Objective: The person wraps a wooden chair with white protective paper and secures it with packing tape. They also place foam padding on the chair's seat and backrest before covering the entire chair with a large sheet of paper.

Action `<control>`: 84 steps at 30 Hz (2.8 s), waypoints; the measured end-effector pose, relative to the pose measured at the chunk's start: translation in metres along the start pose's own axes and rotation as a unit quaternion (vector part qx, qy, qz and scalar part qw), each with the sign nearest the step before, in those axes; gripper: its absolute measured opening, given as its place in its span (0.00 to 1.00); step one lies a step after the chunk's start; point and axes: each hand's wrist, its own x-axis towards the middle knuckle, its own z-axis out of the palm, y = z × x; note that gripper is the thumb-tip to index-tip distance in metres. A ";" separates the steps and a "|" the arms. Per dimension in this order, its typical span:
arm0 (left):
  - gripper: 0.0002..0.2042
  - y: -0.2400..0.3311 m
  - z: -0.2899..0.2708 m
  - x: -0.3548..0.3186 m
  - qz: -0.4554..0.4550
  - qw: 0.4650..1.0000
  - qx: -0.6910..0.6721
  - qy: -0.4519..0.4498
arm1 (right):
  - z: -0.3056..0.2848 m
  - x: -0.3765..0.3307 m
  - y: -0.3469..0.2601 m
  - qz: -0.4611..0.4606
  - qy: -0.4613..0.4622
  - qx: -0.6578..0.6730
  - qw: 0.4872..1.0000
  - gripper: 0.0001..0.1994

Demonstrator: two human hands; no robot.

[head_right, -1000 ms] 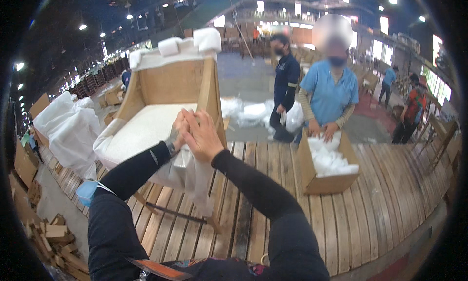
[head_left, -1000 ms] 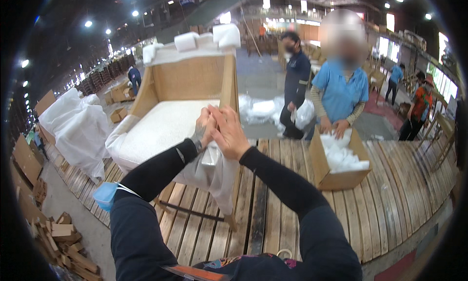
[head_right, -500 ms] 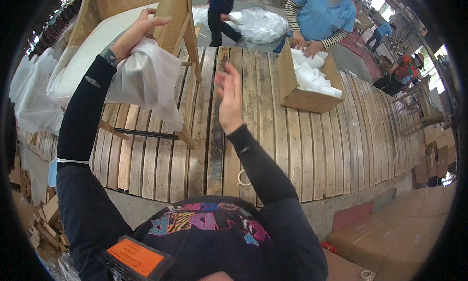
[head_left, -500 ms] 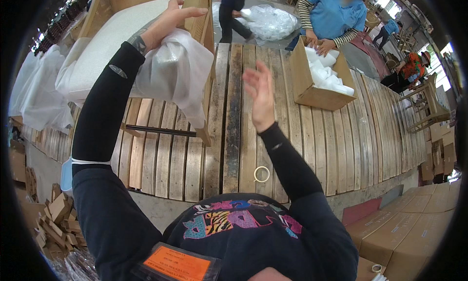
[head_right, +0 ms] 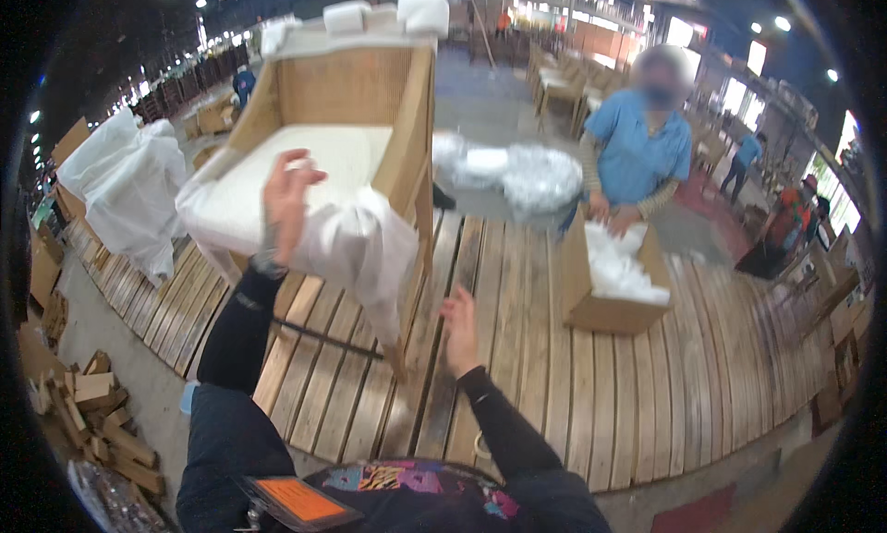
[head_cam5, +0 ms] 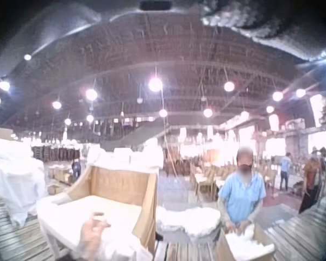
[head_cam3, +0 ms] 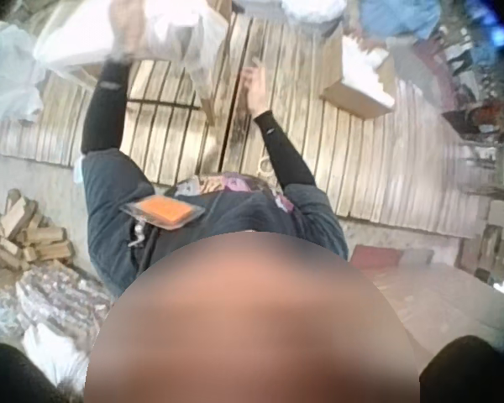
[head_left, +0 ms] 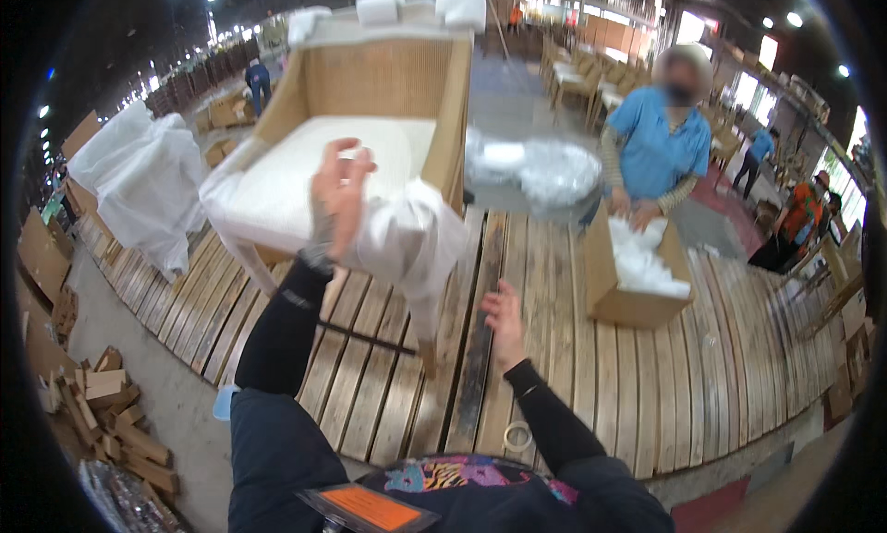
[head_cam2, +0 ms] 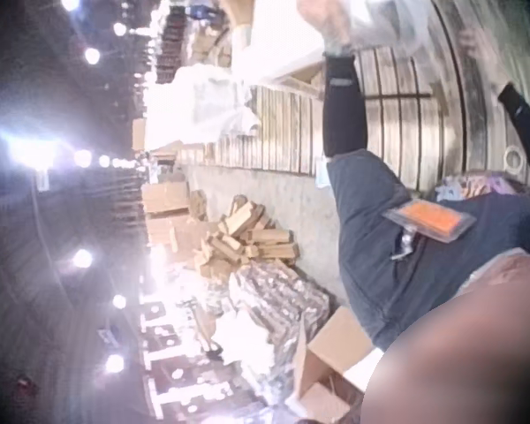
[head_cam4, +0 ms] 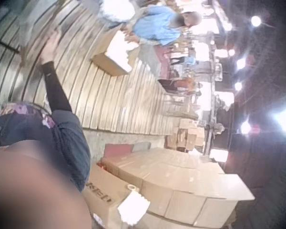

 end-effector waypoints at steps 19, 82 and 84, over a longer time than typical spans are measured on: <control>0.48 -0.036 0.001 -0.070 0.241 0.882 0.367 -0.170 | 0.126 0.033 -0.063 -0.273 -0.153 -0.183 0.932 0.51; 0.31 -0.271 0.068 -0.244 -0.211 0.891 0.013 -0.401 | -0.324 -0.373 0.167 0.289 0.261 -0.576 0.719 0.21; 0.29 -0.275 0.081 -0.248 -0.199 0.908 -0.006 -0.367 | -0.343 -0.368 0.167 0.276 0.305 -0.599 0.687 0.20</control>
